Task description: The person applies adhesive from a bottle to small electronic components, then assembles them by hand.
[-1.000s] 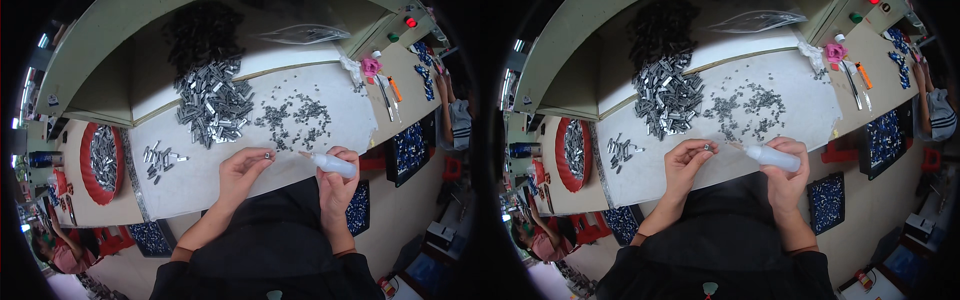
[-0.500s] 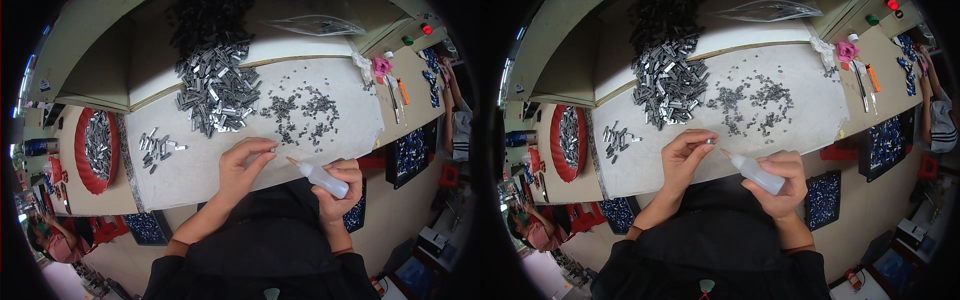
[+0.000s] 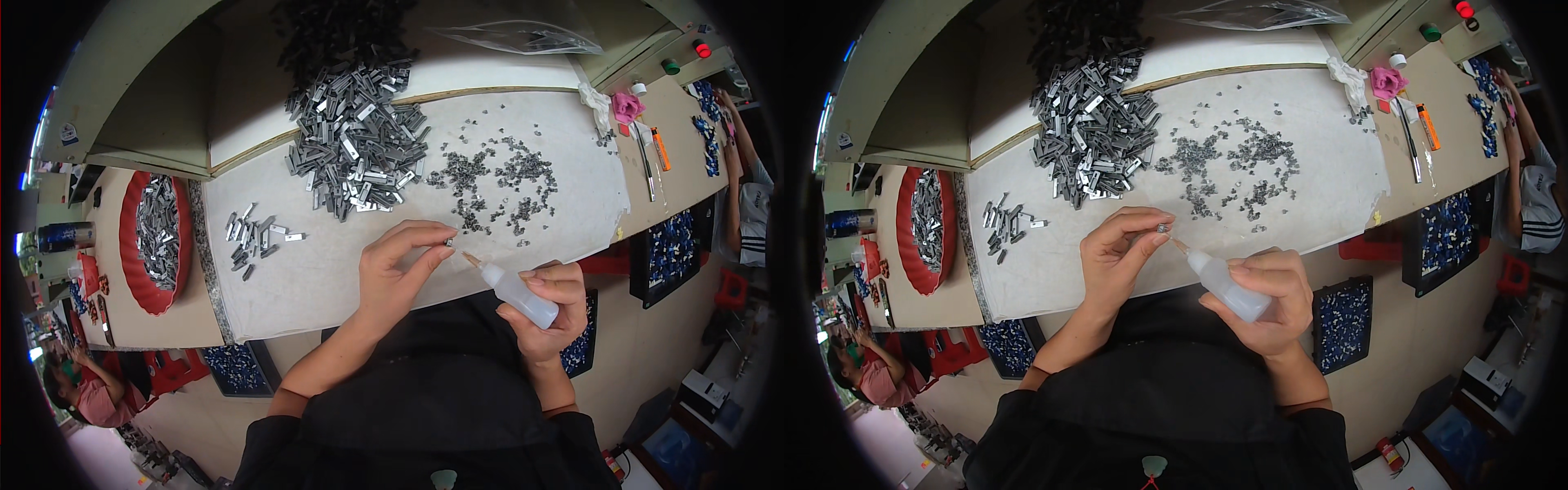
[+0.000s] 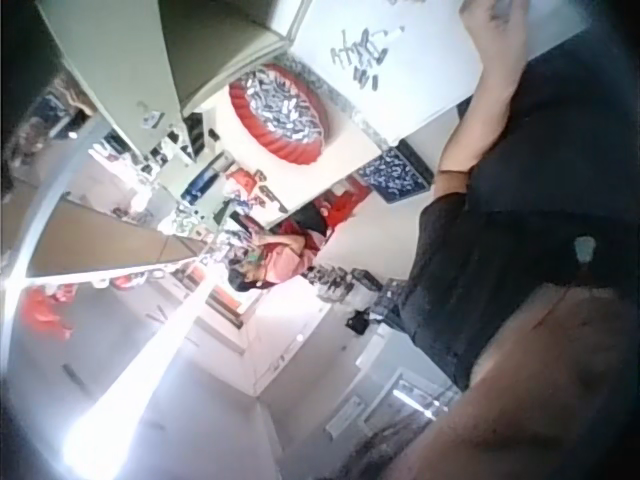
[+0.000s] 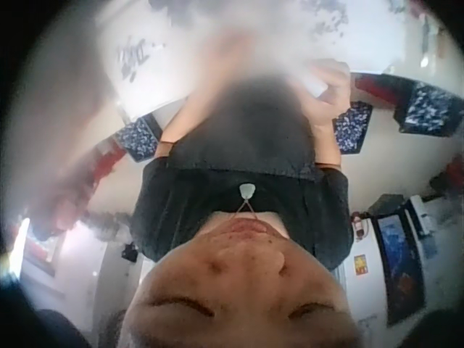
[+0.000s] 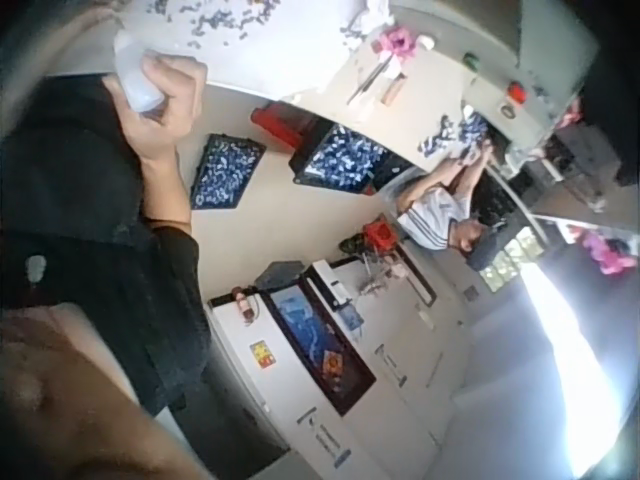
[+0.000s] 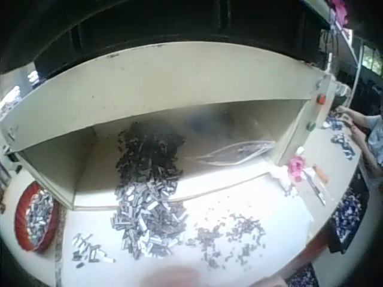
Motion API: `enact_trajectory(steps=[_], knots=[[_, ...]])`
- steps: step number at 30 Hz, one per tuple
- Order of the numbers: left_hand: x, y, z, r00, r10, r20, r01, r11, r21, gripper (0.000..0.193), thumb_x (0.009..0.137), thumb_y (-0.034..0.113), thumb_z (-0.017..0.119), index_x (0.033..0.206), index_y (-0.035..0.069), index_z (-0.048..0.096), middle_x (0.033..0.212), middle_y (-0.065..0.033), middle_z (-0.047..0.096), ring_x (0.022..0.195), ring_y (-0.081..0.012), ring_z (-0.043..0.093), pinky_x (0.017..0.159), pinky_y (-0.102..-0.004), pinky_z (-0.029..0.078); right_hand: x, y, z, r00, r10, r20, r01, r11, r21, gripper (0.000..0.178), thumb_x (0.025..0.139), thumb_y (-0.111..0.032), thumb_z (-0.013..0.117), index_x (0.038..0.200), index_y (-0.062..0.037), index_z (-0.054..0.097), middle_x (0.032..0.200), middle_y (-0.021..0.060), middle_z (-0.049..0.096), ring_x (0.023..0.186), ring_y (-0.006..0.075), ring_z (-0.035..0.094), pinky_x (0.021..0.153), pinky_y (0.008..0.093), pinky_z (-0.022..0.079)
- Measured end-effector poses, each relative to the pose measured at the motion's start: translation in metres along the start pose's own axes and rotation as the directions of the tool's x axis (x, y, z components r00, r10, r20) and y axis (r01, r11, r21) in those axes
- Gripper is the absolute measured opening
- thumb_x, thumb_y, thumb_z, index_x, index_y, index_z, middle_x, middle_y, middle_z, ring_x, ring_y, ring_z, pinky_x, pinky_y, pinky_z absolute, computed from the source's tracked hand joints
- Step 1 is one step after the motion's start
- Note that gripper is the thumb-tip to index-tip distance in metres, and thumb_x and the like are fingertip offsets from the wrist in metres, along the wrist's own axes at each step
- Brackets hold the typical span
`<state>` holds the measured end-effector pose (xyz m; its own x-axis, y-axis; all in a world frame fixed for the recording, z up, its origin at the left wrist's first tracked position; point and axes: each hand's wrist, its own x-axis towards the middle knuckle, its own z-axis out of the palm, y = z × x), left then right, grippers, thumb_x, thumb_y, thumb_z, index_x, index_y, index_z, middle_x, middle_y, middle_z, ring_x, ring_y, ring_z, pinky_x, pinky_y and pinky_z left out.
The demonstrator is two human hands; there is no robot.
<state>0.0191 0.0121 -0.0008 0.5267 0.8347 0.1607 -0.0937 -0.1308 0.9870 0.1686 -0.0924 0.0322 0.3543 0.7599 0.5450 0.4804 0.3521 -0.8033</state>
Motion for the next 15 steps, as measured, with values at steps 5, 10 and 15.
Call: enact_trajectory(steps=[5, 10, 15], knots=[[0.0002, 0.0005, 0.0004, 1.000, -0.011, -0.004, 0.011, 1.000, -0.010, 0.017, 0.076, -0.009, 0.056, 0.092, -0.004, 0.059, 0.095, -0.0140, 0.059, 0.088, -0.0179, 0.057, 0.077, -0.0268, 0.046, 0.0011, -0.0007, -0.0006, 1.000, -0.009, 0.012, 0.010, 1.000, -0.018, 0.044, 0.055, -0.008, 0.081, 0.091, -0.0049, 0.055, 0.085, 0.0097, 0.054, 0.066, 0.0180, 0.058, 0.055, 0.0259, 0.047], [0.0005, 0.0013, 0.0000, 1.000, -0.011, 0.005, 0.011, 1.000, -0.001, 0.017, 0.076, -0.008, 0.057, 0.092, -0.004, 0.059, 0.095, -0.0139, 0.059, 0.088, -0.0178, 0.057, 0.077, -0.0268, 0.046, 0.0017, -0.0013, 0.0003, 1.000, -0.011, 0.004, 0.011, 1.000, -0.008, 0.045, 0.055, -0.007, 0.081, 0.091, -0.0048, 0.055, 0.084, 0.0099, 0.054, 0.066, 0.0183, 0.058, 0.055, 0.0259, 0.047], [0.0002, 0.0003, 0.0006, 1.000, -0.019, 0.005, 0.019, 1.000, 0.001, 0.017, 0.077, -0.008, 0.057, 0.093, -0.004, 0.059, 0.095, -0.0138, 0.059, 0.088, -0.0176, 0.057, 0.077, -0.0268, 0.046, 0.0009, -0.0009, -0.0003, 1.000, -0.008, -0.003, 0.008, 1.000, -0.007, 0.045, 0.054, -0.007, 0.081, 0.091, -0.0048, 0.055, 0.084, 0.0102, 0.055, 0.066, 0.0181, 0.058, 0.055, 0.0260, 0.047]])
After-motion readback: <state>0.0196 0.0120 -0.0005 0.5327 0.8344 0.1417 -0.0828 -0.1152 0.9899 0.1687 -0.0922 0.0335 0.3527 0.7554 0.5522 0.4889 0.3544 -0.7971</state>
